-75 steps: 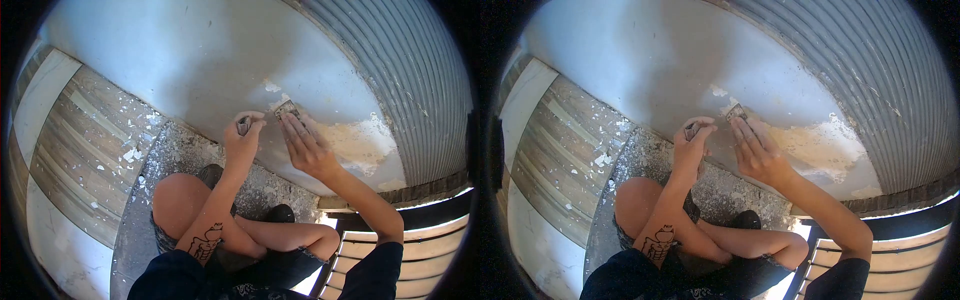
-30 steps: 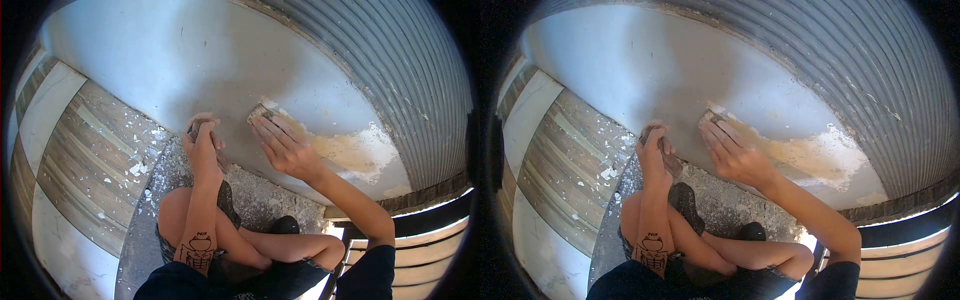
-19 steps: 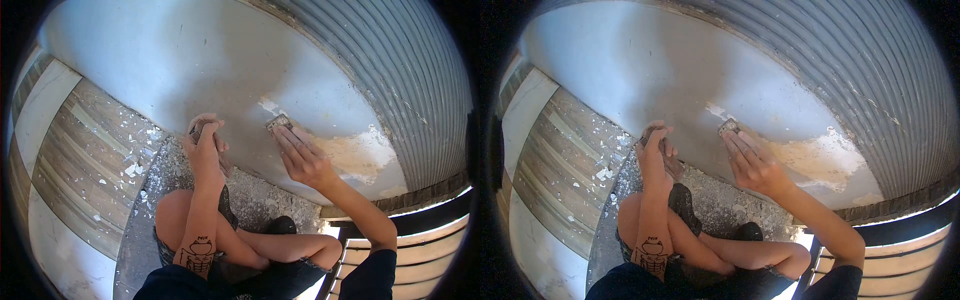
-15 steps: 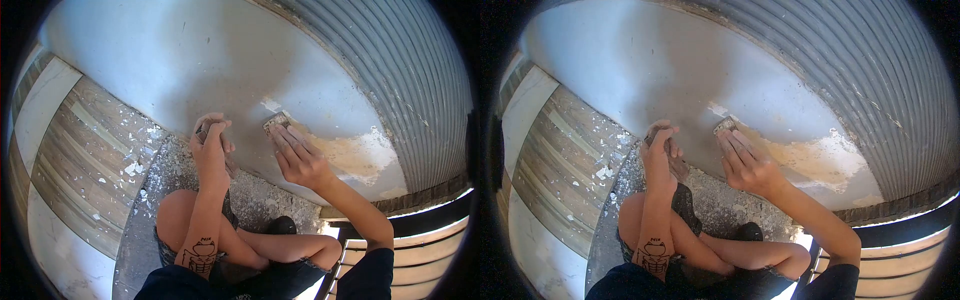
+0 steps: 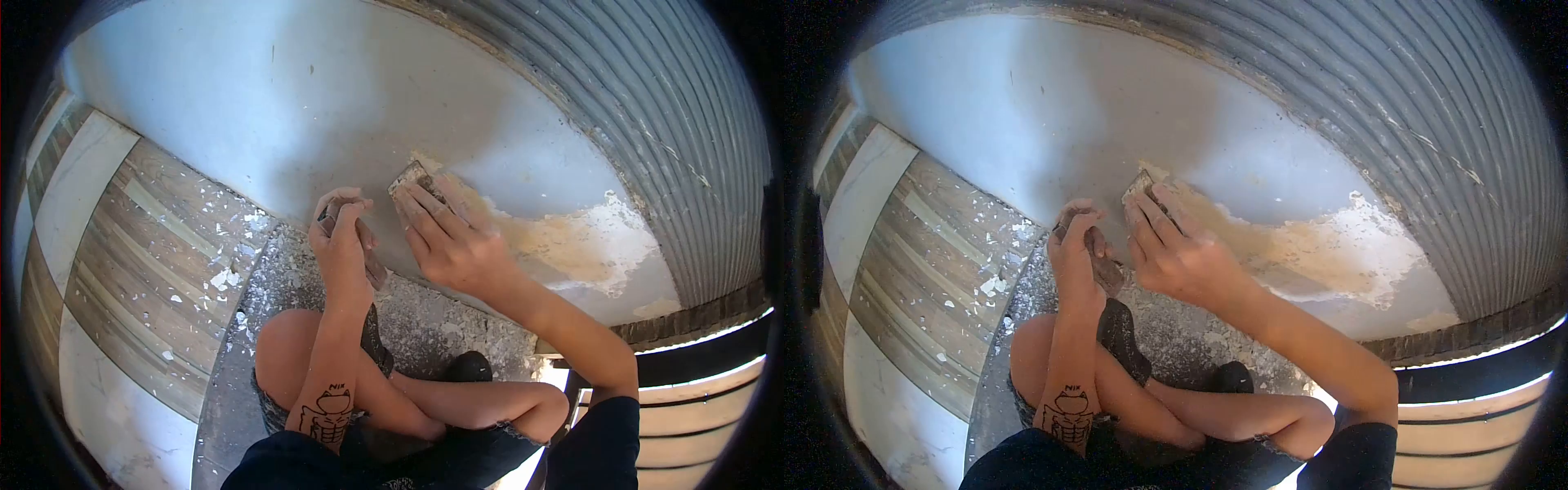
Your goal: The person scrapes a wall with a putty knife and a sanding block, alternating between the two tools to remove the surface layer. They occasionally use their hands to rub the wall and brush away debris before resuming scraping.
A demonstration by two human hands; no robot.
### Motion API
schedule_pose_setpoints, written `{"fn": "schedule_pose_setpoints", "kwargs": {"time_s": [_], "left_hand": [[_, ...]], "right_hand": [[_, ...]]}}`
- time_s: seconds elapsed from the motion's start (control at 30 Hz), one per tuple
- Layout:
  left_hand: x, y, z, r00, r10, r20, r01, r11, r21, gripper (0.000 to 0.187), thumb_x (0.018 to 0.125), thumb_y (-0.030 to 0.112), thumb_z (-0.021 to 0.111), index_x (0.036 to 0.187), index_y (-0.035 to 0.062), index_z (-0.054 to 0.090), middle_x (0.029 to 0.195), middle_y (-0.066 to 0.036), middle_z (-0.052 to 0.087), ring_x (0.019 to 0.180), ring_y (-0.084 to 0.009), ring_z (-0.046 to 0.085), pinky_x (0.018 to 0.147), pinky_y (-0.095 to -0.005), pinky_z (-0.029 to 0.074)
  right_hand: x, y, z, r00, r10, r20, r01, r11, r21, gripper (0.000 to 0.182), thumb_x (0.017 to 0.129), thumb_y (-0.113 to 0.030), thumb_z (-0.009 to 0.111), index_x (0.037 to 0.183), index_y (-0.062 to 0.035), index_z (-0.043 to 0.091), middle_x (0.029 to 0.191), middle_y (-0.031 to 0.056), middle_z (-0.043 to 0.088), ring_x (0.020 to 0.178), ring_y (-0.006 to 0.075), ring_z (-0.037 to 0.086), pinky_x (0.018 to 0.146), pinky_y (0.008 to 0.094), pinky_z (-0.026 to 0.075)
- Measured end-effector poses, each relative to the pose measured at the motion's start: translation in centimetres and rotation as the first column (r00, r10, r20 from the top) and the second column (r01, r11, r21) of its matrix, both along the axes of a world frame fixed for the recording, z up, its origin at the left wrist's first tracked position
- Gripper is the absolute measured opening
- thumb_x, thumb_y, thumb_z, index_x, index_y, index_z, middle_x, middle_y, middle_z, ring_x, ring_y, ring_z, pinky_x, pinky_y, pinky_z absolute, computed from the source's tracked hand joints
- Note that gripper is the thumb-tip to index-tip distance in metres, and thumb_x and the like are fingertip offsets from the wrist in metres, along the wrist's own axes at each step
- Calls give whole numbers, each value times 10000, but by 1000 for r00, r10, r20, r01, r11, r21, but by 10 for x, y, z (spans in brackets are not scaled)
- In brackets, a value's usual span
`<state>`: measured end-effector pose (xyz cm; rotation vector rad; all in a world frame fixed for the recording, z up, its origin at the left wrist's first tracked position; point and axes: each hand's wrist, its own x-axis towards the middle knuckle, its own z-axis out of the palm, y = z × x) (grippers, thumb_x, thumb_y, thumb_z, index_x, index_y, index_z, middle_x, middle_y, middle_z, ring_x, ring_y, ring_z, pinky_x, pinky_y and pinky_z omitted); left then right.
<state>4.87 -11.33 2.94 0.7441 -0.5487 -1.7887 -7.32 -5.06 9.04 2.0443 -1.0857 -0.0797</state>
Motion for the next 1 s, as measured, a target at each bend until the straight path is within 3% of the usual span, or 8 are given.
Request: {"fn": "schedule_pose_setpoints", "kwargs": {"time_s": [0.2, 0.3, 0.37, 0.47, 0.57, 0.7, 0.8, 1.0], "left_hand": [[7, -9, 2, 993, 119, -16, -118, 993, 27, 124, 796, 81, 555, 912, 42, 569, 783, -46, 573, 499, -71, 399, 493, -239, 377], [9, -8, 3, 995, 90, -46, -88, 995, 53, 133, 788, 86, 566, 915, 44, 569, 787, -46, 570, 506, -75, 401, 496, -242, 378], [8, -7, 5, 996, 79, -49, -76, 995, 65, 137, 786, 87, 570, 916, 45, 570, 791, -47, 570, 506, -75, 401, 499, -245, 380], [9, -7, 4, 998, 51, -47, -47, 995, 84, 146, 782, 91, 576, 920, 45, 570, 799, -51, 570, 507, -74, 400, 505, -251, 384], [3, -10, 0, 999, 42, -32, -38, 993, 113, 152, 779, 96, 580, 924, 48, 571, 804, -53, 569, 508, -72, 399, 511, -254, 386], [2, -11, -4, 998, 8, -55, 2, 985, 170, 152, 777, 98, 584, 923, 59, 573, 817, -55, 569, 509, -68, 398, 515, -251, 382], [2, -10, -3, 996, 4, -91, 9, 989, 148, 146, 779, 94, 581, 921, 61, 572, 827, -60, 569, 513, -70, 401, 514, -253, 381], [-4, -1, -2, 999, -23, -40, 27, 995, 92, 133, 780, 81, 577, 911, 62, 568, 830, -60, 569, 502, -72, 395, 505, -247, 374]], "right_hand": [[21, 22, 11, 872, -164, 461, 64, 972, 224, 412, 679, -2, 604, 1090, -17, 620, 1057, 83, 638, 805, 213, 648, 743, 310, 541], [18, 35, 12, 661, -284, 694, 143, 956, 255, 398, 689, 58, 620, 1083, 0, 626, 924, 112, 669, 676, 201, 655, 639, 252, 537], [9, 40, 0, 311, -47, 949, 181, 983, -10, 352, 697, 62, 622, 1038, -19, 656, 876, 109, 673, 673, 190, 644, 578, 240, 505], [10, 49, -6, 217, -57, 975, 432, 901, -44, 290, 738, 76, 604, 1005, -15, 668, 818, 120, 677, 642, 189, 643, 599, 231, 492], [8, 19, -12, 367, -51, 929, 392, 914, -105, 280, 731, 78, 614, 992, -6, 672, 770, 131, 673, 611, 165, 637, 590, 238, 485], [17, 29, -3, 321, -139, 937, 391, 920, 2, 139, 769, 74, 615, 902, 67, 656, 824, 136, 675, 722, 138, 634, 674, 243, 495], [18, 46, -12, 141, -56, 988, 504, 863, -23, 135, 769, 52, 627, 897, 34, 668, 802, 104, 674, 691, 116, 607, 646, 220, 472], [14, 38, -16, 137, -36, 990, 495, 868, -37, 146, 783, 43, 622, 924, 52, 661, 812, 115, 674, 763, 120, 620, 699, 231, 482]]}}
